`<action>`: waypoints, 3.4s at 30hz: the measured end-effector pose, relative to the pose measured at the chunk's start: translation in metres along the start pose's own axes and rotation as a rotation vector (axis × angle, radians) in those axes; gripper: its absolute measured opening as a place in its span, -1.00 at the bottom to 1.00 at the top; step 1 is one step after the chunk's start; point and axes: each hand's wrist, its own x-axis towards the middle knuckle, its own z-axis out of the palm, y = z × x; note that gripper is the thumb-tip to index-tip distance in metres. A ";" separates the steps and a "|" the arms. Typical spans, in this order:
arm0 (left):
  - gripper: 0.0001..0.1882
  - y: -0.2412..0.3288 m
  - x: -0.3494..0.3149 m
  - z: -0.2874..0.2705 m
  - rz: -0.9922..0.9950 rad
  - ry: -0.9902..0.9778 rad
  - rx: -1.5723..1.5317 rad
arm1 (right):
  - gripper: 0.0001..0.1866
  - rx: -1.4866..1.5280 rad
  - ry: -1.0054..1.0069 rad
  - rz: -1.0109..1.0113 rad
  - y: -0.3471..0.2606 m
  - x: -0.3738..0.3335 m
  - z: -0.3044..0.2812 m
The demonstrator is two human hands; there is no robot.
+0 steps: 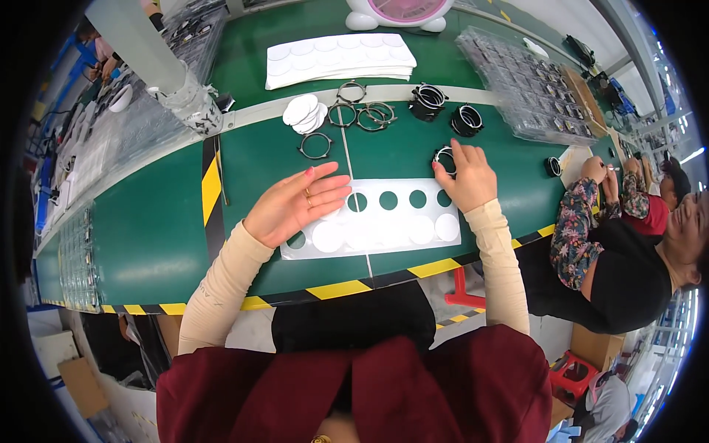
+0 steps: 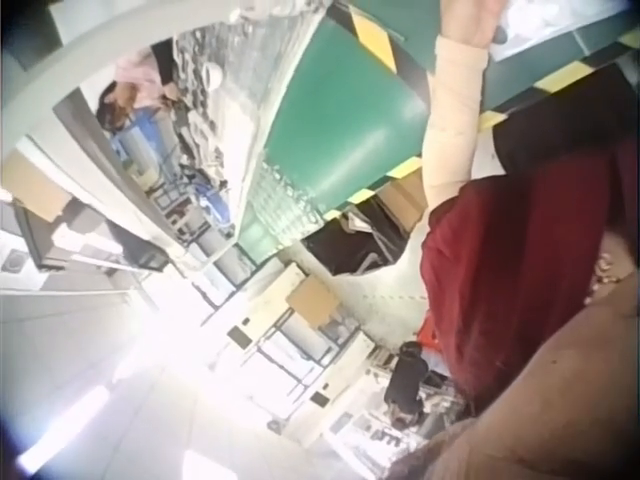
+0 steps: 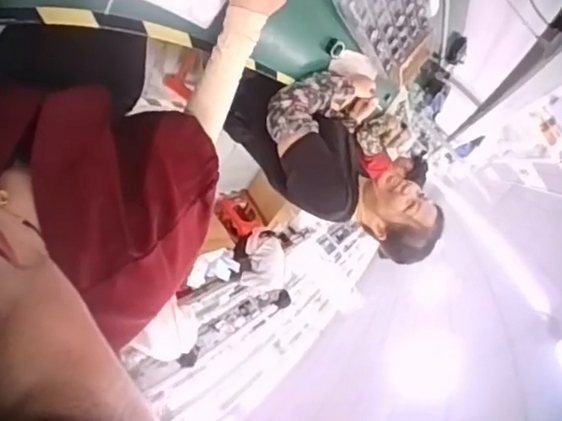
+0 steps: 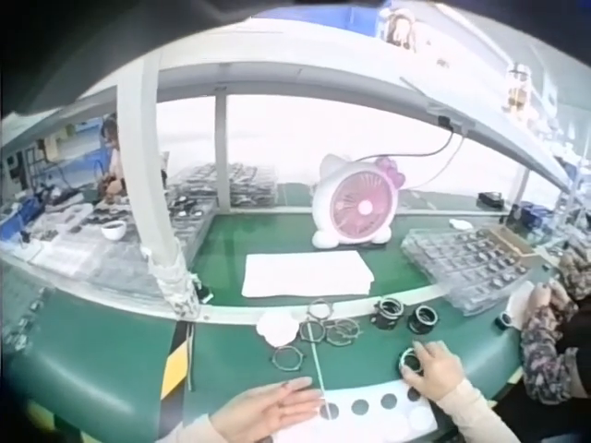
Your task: The person assembles circular electronic components by hand, inserting white discs into black rings on a production line.
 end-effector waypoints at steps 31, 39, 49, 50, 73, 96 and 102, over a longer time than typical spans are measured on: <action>-0.61 -0.019 -0.061 -0.013 0.590 0.217 2.097 | -0.31 1.299 -0.896 -0.445 -0.118 0.043 0.020; -0.60 -0.028 -0.071 -0.005 0.476 0.271 2.125 | -0.78 1.044 -0.972 -0.562 -0.110 0.044 0.026; -0.86 0.015 0.011 0.039 0.650 0.497 2.102 | -0.79 1.618 -1.124 -0.589 -0.108 0.029 0.030; -0.84 0.013 0.025 0.036 0.708 0.471 2.196 | -0.79 1.618 -1.111 -0.587 -0.108 0.028 0.033; -0.82 0.044 0.008 -0.003 0.229 0.493 0.778 | -0.83 1.823 -1.086 -0.472 -0.115 0.033 0.035; -0.53 -0.004 0.019 0.013 0.214 0.029 -0.294 | -0.82 1.877 -0.103 0.145 -0.091 0.045 0.039; -0.48 -0.004 0.017 0.015 0.159 0.030 -0.370 | -0.82 1.861 -0.047 0.150 -0.094 0.046 0.041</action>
